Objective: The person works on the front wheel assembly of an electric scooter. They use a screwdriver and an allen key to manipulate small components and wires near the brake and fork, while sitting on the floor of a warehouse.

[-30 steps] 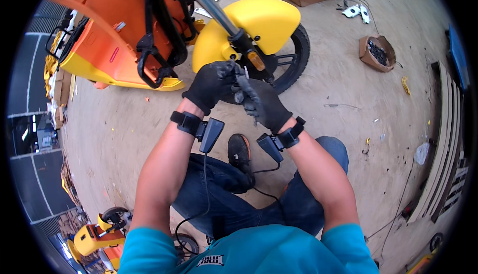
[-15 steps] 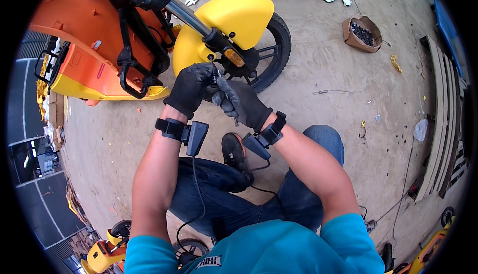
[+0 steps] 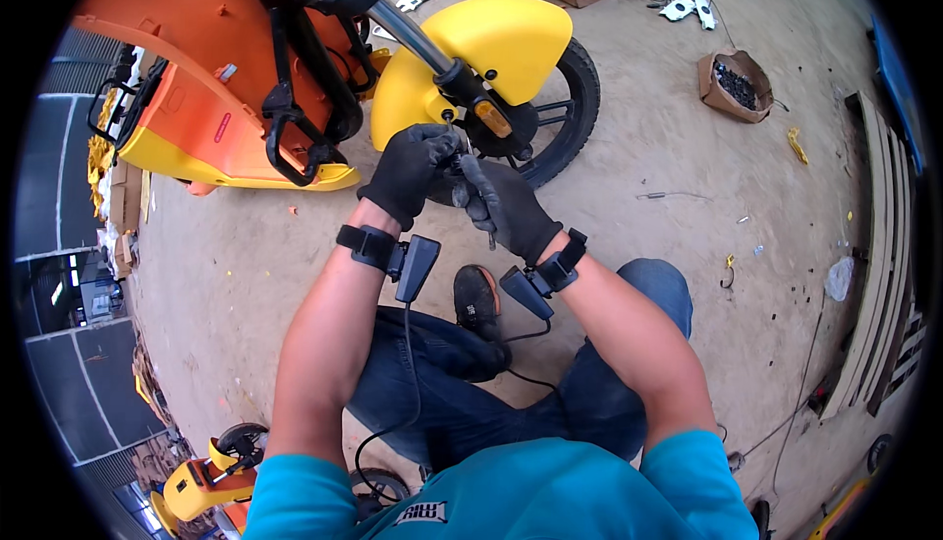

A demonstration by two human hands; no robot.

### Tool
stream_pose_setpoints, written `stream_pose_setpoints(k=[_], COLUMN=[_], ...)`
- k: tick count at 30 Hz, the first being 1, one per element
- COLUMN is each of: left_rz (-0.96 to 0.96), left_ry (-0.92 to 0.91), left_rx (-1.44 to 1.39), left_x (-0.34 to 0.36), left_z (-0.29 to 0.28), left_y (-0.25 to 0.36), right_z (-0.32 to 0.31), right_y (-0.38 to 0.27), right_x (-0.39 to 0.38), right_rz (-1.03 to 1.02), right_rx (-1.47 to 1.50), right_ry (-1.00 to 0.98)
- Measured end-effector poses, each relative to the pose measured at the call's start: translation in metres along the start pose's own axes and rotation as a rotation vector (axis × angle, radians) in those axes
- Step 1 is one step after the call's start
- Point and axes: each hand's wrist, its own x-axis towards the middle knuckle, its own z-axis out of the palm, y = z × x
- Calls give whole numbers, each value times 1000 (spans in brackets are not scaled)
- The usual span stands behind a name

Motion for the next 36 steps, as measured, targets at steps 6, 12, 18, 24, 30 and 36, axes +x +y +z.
stream_pose_setpoints(k=[6, 12, 18, 24, 30, 36], left_rz=[171, -37, -31, 23, -141, -42], left_ry=[-110, -13, 43, -97, 82, 48], left_rx=[155, -53, -112, -42, -334, -199], left_x=[0, -1, 0, 6, 8, 4], left_z=[-1, 2, 3, 0, 1, -6], left_y=[-1, 0, -4, -4, -5, -6], right_z=[-1, 3, -2, -5, -6, -7], right_y=[-1, -1, -2, -3, -2, -2], right_x=[1, 3, 2, 4, 3, 2], right_rz=[16, -51, -2, -22, -147, -178], right_rx=[37, -160, -86, -209, -575, -581], right_ry=[-42, 144, 141, 128, 203, 162])
